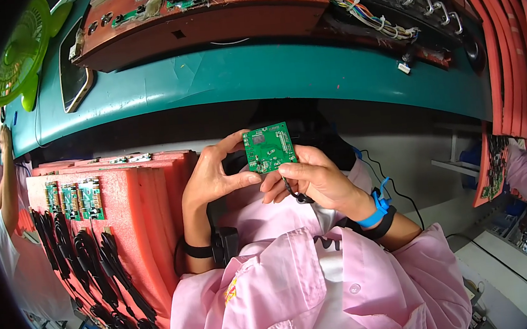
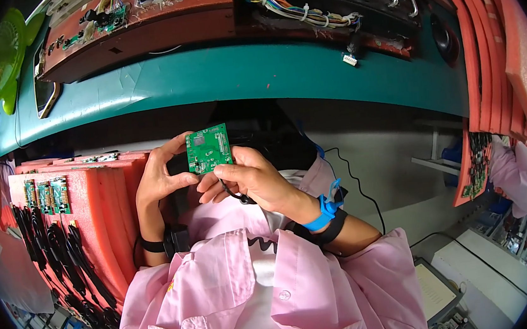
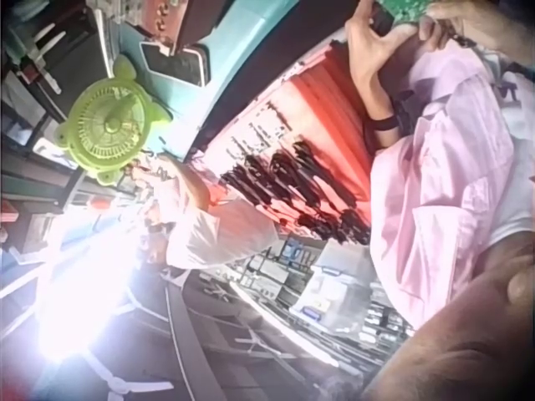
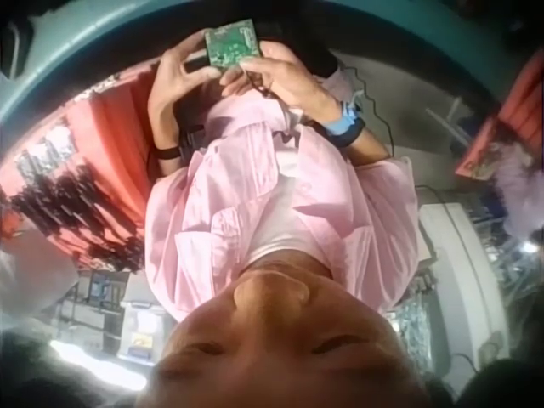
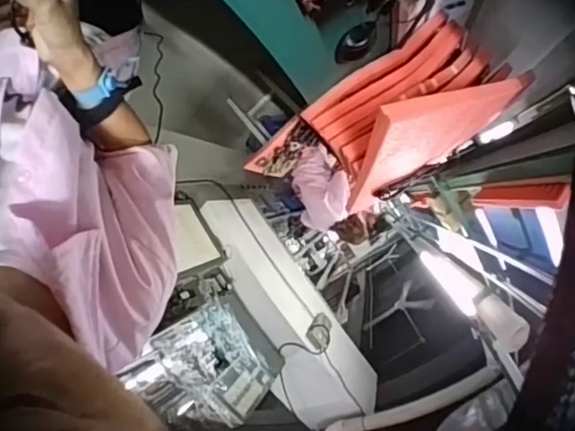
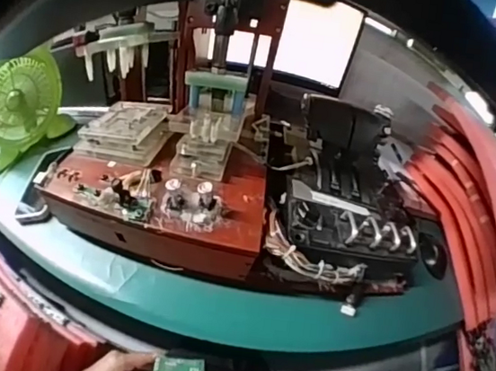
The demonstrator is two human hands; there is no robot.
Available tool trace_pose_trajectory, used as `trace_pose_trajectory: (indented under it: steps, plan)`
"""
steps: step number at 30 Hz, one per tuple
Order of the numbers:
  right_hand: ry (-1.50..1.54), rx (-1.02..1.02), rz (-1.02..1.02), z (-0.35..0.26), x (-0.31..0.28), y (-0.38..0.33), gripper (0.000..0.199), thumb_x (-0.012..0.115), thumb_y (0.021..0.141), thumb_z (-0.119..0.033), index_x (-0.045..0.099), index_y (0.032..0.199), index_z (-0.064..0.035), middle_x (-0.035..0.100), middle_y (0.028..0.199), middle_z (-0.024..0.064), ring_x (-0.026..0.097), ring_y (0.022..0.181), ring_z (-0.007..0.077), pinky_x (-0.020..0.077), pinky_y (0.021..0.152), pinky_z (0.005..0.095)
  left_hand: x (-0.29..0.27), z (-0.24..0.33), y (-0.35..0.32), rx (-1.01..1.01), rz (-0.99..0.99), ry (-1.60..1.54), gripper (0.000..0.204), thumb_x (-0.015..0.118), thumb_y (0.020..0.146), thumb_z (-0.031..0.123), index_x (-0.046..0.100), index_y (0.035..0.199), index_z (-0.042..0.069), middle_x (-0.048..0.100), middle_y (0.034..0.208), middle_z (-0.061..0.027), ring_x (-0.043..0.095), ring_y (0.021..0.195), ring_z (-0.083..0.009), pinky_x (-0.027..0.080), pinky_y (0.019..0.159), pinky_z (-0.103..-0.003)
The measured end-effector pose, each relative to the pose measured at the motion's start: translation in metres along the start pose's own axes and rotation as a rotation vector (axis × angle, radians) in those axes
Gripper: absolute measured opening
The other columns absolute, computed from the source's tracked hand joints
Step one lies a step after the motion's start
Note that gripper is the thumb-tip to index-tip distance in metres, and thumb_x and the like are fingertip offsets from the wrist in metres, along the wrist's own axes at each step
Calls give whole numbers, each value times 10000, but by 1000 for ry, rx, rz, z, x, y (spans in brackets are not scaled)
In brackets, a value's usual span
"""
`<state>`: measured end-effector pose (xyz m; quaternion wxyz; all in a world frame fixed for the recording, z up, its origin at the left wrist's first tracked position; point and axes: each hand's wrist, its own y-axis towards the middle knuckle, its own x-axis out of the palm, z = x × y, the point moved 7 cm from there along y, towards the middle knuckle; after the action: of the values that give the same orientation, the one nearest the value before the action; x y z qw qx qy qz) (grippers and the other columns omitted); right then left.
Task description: The person picks up a circuit board and a cable, connects them, and places the board into a testing fixture. They press buttons on a control panel, press down on the fixture's levers, and then remove the board and cable.
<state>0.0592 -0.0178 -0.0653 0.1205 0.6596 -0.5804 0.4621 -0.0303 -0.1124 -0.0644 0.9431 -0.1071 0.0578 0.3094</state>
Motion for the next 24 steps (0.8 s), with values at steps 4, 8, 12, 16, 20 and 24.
trace_pose_trajectory:
  steps: [4,8,12,16,20,24]
  plan:
    - [-2,2,6,0,0,0,325,482,836,-188,418,1066,33,587,882,177,616,768,271,509,655,313,0,-4,0,-15,-2,4,860,734,547,481,446,1127,-85,577,988,-201,535,994,-276,394,855,-376]
    - [-9,4,12,0,0,0,323,483,837,-190,422,1060,36,588,882,178,617,768,272,509,655,314,-1,-7,-1,-27,-1,7,869,736,540,485,447,1126,-88,575,991,-205,534,996,-281,395,852,-380]
    - [-13,-1,6,0,1,0,326,486,838,-198,431,1055,38,588,880,179,617,767,272,508,660,316,-1,-9,-2,-22,4,5,866,735,538,490,452,1121,-85,574,993,-207,535,992,-283,398,846,-384]
    - [-14,0,13,0,-2,2,334,492,839,-208,438,1055,40,589,879,181,619,764,273,507,665,318,-3,-10,-1,-42,3,45,852,740,529,487,467,1103,-80,577,980,-203,538,981,-294,406,831,-387]
    - [-29,-7,39,-2,-2,1,353,505,834,-225,447,1057,42,589,880,179,620,753,269,505,670,316,-2,-14,-2,-30,45,35,827,757,500,459,490,1069,-78,581,953,-196,545,954,-299,414,809,-379]
    - [-52,-8,37,-3,-2,0,332,509,827,-194,457,1063,34,588,885,165,615,746,246,499,681,302,-2,-15,-1,-5,48,37,805,779,459,405,506,1037,-84,586,925,-190,549,920,-291,417,790,-365]
